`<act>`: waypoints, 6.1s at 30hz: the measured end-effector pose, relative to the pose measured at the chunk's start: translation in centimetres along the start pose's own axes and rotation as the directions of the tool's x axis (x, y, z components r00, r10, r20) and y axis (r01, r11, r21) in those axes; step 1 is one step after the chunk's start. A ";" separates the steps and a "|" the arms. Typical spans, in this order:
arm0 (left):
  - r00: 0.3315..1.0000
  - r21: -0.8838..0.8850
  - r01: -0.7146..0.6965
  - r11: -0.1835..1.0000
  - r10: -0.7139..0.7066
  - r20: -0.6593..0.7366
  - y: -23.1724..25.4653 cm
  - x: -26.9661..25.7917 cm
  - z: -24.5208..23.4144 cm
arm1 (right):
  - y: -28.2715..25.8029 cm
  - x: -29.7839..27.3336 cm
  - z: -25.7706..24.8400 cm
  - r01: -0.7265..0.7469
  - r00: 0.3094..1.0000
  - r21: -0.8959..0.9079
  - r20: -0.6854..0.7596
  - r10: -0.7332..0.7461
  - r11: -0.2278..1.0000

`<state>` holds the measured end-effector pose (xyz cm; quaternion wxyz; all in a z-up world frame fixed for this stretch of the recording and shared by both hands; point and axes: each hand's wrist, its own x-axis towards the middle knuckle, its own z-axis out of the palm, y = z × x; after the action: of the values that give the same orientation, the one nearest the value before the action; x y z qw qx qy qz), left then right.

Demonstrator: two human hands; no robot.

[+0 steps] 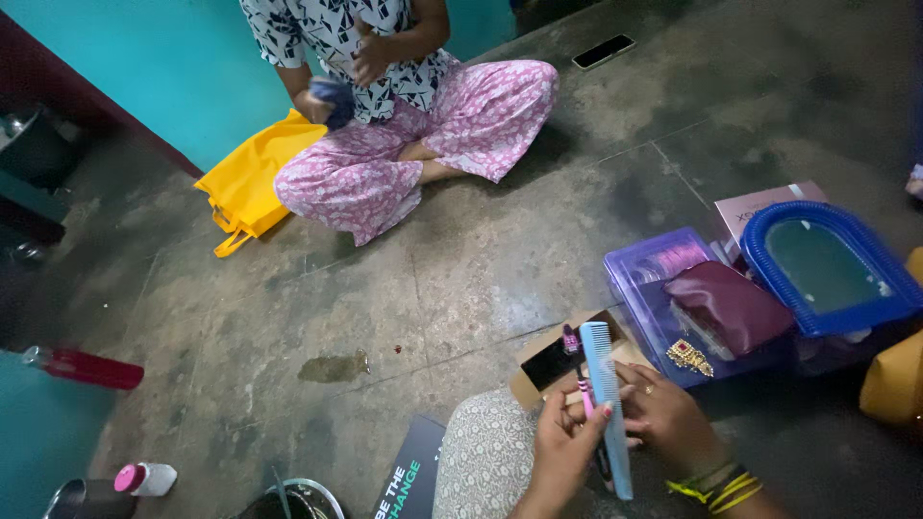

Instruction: The person sits on the floor and packs various personal items, including a comb, a toothbrush, and jewelry, into a small cardboard box. They then transfer these items and other toiletries from a plastic organizer into a yellow handbag.

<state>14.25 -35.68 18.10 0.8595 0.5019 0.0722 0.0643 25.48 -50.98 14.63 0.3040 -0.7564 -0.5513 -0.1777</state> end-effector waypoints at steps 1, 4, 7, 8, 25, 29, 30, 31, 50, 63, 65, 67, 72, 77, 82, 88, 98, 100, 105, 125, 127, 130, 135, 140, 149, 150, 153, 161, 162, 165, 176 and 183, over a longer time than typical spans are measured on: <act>0.999 0.038 -0.012 0.999 0.014 -0.043 0.0 0.4 -0.5 | -0.2 0.2 -0.4 -0.022 0.999 -0.018 -0.029 0.022 1.000; 0.995 0.025 0.028 0.999 -0.025 -0.094 0.5 1.2 -1.6 | -0.4 0.9 -1.6 -0.073 0.993 -0.010 -0.097 0.072 0.997; 0.992 -0.017 0.009 1.000 -0.011 -0.123 0.0 1.7 -2.4 | -0.4 1.5 -1.9 -0.238 0.964 0.389 -0.018 0.266 0.890; 0.991 -0.024 -0.013 1.000 0.010 -0.136 -0.5 1.9 -2.7 | -0.3 1.6 -2.0 -0.379 0.910 0.640 0.125 0.396 0.669; 0.913 0.962 -0.095 0.255 0.408 -0.018 4.4 -0.4 0.0 | -0.8 2.9 4.9 -0.477 0.727 0.839 0.209 0.654 0.262; 0.748 0.933 -0.113 -0.343 0.589 0.307 7.6 -0.5 -0.8 | 0.8 2.2 2.2 -0.500 0.571 0.858 0.430 0.699 -0.120; 0.785 0.953 -0.105 -0.283 0.565 0.254 7.4 -0.5 -1.0 | 1.2 1.8 0.7 -0.555 0.502 0.809 0.512 0.696 -0.194; 0.819 0.970 -0.096 -0.223 0.536 0.204 7.1 -0.2 -1.4 | 1.7 1.5 -1.0 -0.669 0.471 0.711 0.631 0.617 -0.216; 0.890 0.953 -0.027 0.303 0.441 -0.115 3.6 1.4 -4.1 | -0.9 5.5 0.8 -0.578 0.317 0.491 0.871 0.375 -0.652; 0.906 0.917 0.027 0.398 0.378 -0.191 4.5 1.7 -3.5 | 2.3 7.9 5.7 -0.566 0.017 0.430 0.859 0.511 -0.704; 0.899 0.927 -0.004 0.375 0.407 -0.161 4.2 1.8 -3.8 | 2.9 6.7 5.5 -0.588 0.192 0.525 0.830 0.524 -0.615; 0.883 0.932 -0.067 0.356 0.455 -0.111 4.0 1.7 -4.1 | 4.1 4.7 5.9 -0.749 0.382 0.621 0.690 0.615 -0.231; 0.895 0.919 -0.032 0.392 0.420 -0.148 3.8 1.7 -4.3 | 2.2 2.4 5.4 -0.667 0.732 0.118 0.287 0.618 0.736; 0.926 0.927 0.035 0.373 0.337 -0.170 3.7 1.5 -4.3 | 2.9 2.4 6.9 -0.839 0.540 0.366 0.475 0.695 0.402; 0.898 0.924 -0.052 0.379 0.423 -0.123 3.4 1.8 -4.5 | 5.4 1.0 9.7 -0.796 0.522 0.599 0.611 0.595 0.084; 0.907 0.927 -0.014 0.374 0.396 -0.146 4.2 1.6 -3.9 | 1.5 4.2 4.4 -0.479 0.716 -0.334 0.386 0.581 0.812; 0.909 0.883 0.024 0.469 0.358 -0.215 4.7 1.8 -4.2 | 0.7 3.6 -4.2 -0.499 0.857 -0.017 -0.158 0.490 0.867; 0.920 0.880 -0.023 0.475 0.354 -0.167 5.0 1.8 -4.4 | 2.1 3.2 -6.1 -0.672 0.714 0.124 -0.154 0.683 0.730; 0.946 0.869 -0.060 0.491 0.307 -0.108 5.6 2.3 -4.1 | 4.0 1.3 -6.2 -0.725 0.689 0.378 0.395 0.607 0.576; 0.984 0.807 -0.057 0.588 0.168 -0.052 4.6 2.9 -4.1 | 4.1 -1.2 -1.7 -0.426 0.844 0.810 0.194 0.500 0.403; 0.986 0.780 -0.097 0.618 0.168 -0.011 4.7 2.9 -4.4 | 4.5 -0.8 -0.9 -0.346 0.889 0.852 0.164 0.427 0.393; 0.996 0.734 0.029 0.678 0.046 -0.081 5.1 2.8 -4.1 | 4.1 -1.2 -0.9 -0.421 0.825 0.793 0.133 0.549 0.441; 1.000 0.706 0.024 0.708 -0.014 -0.020 6.1 2.4 -4.1 | 4.0 0.2 -0.5 -0.469 0.718 0.797 0.093 0.689 0.381; 0.984 0.713 -0.177 0.679 0.118 0.132 4.8 2.4 -5.3 | 3.8 2.7 0.1 -0.512 0.662 0.681 -0.076 0.746 0.524; 0.975 0.576 0.217 0.788 -0.149 -0.163 5.3 2.7 -5.1 | 5.2 2.9 2.7 -0.443 0.726 0.597 -0.199 0.658 0.669; 0.981 0.591 0.186 0.785 -0.118 -0.151 5.3 2.7 -5.1 | 5.3 2.8 2.8 -0.449 0.732 0.565 -0.211 0.648 0.692; 0.991 0.643 0.117 0.757 -0.046 -0.126 4.9 2.7 -4.8 | 5.6 2.4 3.2 -0.480 0.727 0.548 -0.189 0.660 0.685; 0.989 0.710 0.145 0.689 -0.078 -0.126 5.7 3.0 -3.6 | 5.9 2.3 4.0 -0.537 0.652 0.563 -0.194 0.733 0.628; 0.989 0.687 0.143 0.712 -0.080 -0.122 5.8 3.1 -3.6 | 5.6 2.3 3.8 -0.545 0.648 0.560 -0.192 0.737 0.624; 0.994 0.635 0.106 0.765 -0.059 -0.095 5.6 3.1 -3.8 | 5.1 2.7 3.5 -0.555 0.626 0.549 -0.219 0.748 0.625; 0.971 0.548 0.232 0.803 -0.224 -0.083 5.2 3.2 -4.3 | 4.6 3.4 3.5 -0.514 0.587 0.532 -0.355 0.728 0.673; 0.974 0.303 0.216 0.928 -0.182 -0.137 3.2 3.7 -5.8 | 4.9 3.5 4.0 -0.588 0.533 0.606 -0.208 0.820 0.536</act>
<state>16.71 -28.49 17.91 0.7651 0.6188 0.1777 -0.0090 31.01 -46.79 12.43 0.6450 -0.7516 -0.1169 -0.0737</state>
